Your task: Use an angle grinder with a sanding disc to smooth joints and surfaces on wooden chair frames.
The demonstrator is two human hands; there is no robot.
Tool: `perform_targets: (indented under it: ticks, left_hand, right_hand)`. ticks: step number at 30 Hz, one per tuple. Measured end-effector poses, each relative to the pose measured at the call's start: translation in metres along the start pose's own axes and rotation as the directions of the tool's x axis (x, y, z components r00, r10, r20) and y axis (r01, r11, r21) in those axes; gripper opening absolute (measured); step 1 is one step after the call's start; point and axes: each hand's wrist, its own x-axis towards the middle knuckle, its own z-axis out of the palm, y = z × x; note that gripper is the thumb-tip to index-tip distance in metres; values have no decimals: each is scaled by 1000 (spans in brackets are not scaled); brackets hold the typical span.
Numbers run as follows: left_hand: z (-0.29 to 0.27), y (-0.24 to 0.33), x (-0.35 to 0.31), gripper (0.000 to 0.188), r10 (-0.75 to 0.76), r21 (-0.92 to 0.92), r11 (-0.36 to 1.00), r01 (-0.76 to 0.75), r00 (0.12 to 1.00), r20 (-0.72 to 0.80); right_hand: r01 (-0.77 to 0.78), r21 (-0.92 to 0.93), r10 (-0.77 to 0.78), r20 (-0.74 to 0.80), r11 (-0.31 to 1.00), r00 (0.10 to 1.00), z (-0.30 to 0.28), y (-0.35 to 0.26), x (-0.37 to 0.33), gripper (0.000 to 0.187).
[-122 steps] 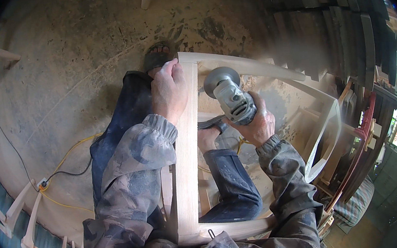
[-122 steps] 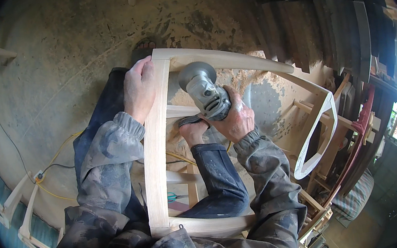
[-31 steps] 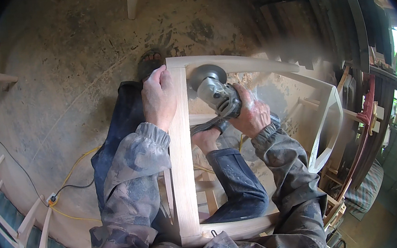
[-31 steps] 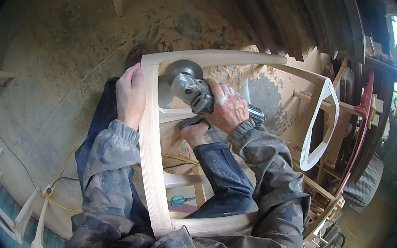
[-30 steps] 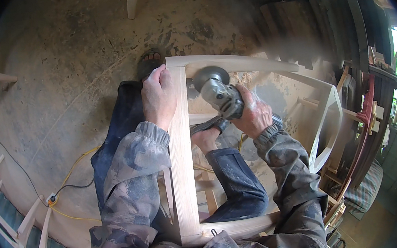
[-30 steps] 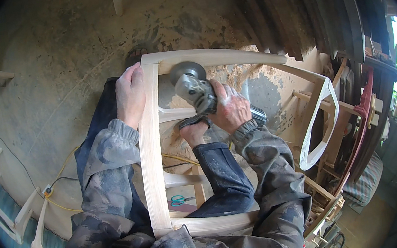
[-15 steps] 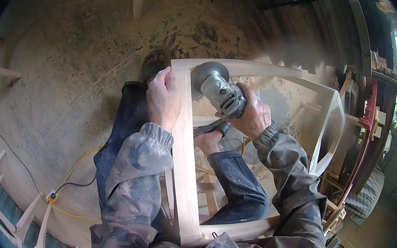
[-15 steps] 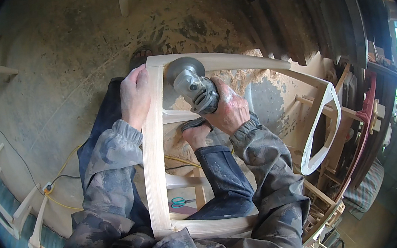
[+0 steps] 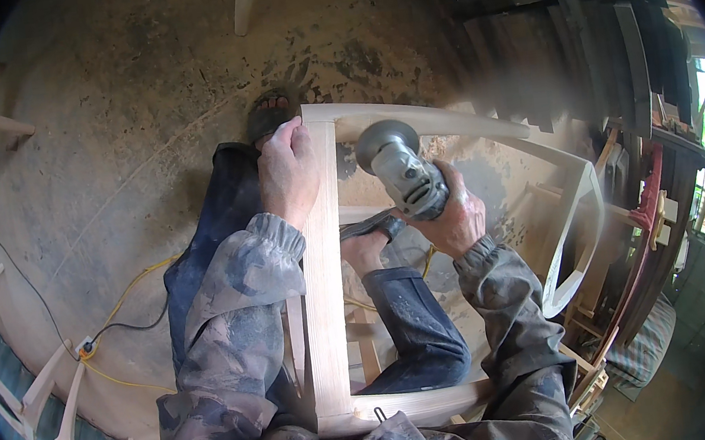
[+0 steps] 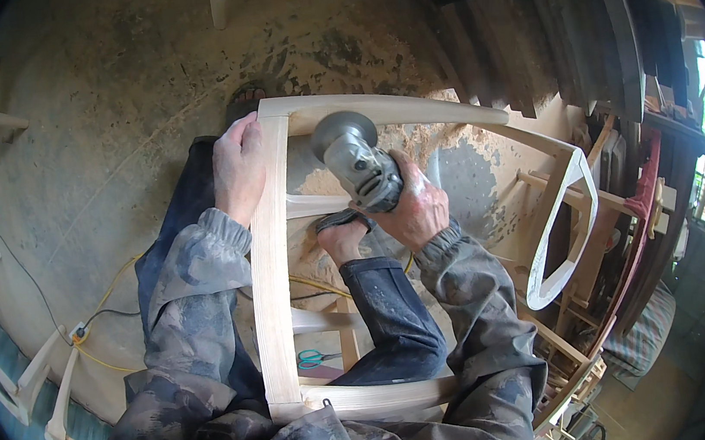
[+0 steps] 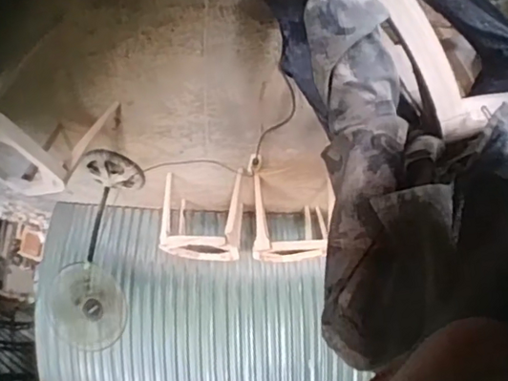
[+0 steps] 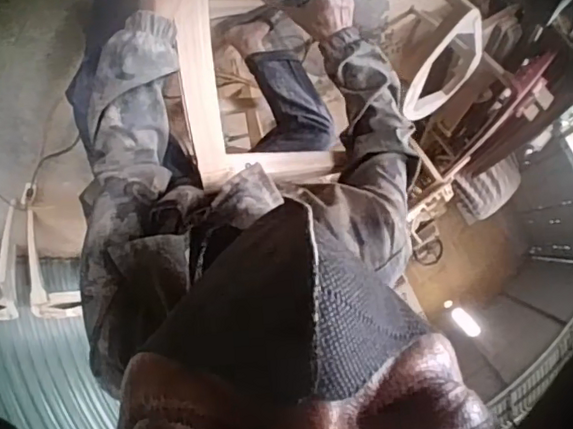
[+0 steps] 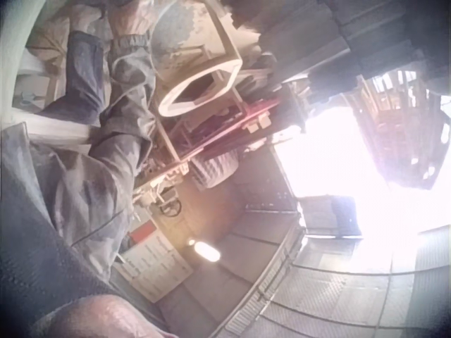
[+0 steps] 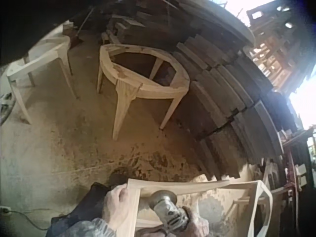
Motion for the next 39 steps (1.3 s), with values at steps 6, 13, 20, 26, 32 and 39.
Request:
perform_targets:
  ticks: [6, 13, 20, 26, 32, 39]
  left_hand:
    - [2, 7, -1, 38, -25, 9, 1000, 25, 1000, 11]
    - [1, 4, 2, 38, -3, -26, 1000, 3, 1000, 5]
    - [1, 8, 0, 38, -17, -14, 1000, 17, 1000, 7]
    - [-1, 8, -4, 38, -4, -14, 1000, 4, 1000, 4]
    - [1, 7, -4, 38, -13, -29, 999, 13, 1000, 12]
    - [1, 4, 1, 37, 7, -20, 1000, -7, 1000, 5]
  right_hand:
    - [105, 10, -105, -10, 994, 994, 13, -4, 17, 84]
    - [-25, -22, 27, 92, 999, 995, 10, -1, 2, 76]
    - [-31, 40, 29, 32, 999, 999, 4, -6, 3, 83]
    - [37, 27, -38, 43, 999, 998, 4, -15, 19, 85]
    - [6, 2, -6, -3, 1000, 1000, 6, -12, 19, 85]
    - [-120, -102, 125, 47, 988, 991, -7, 0, 4, 84]
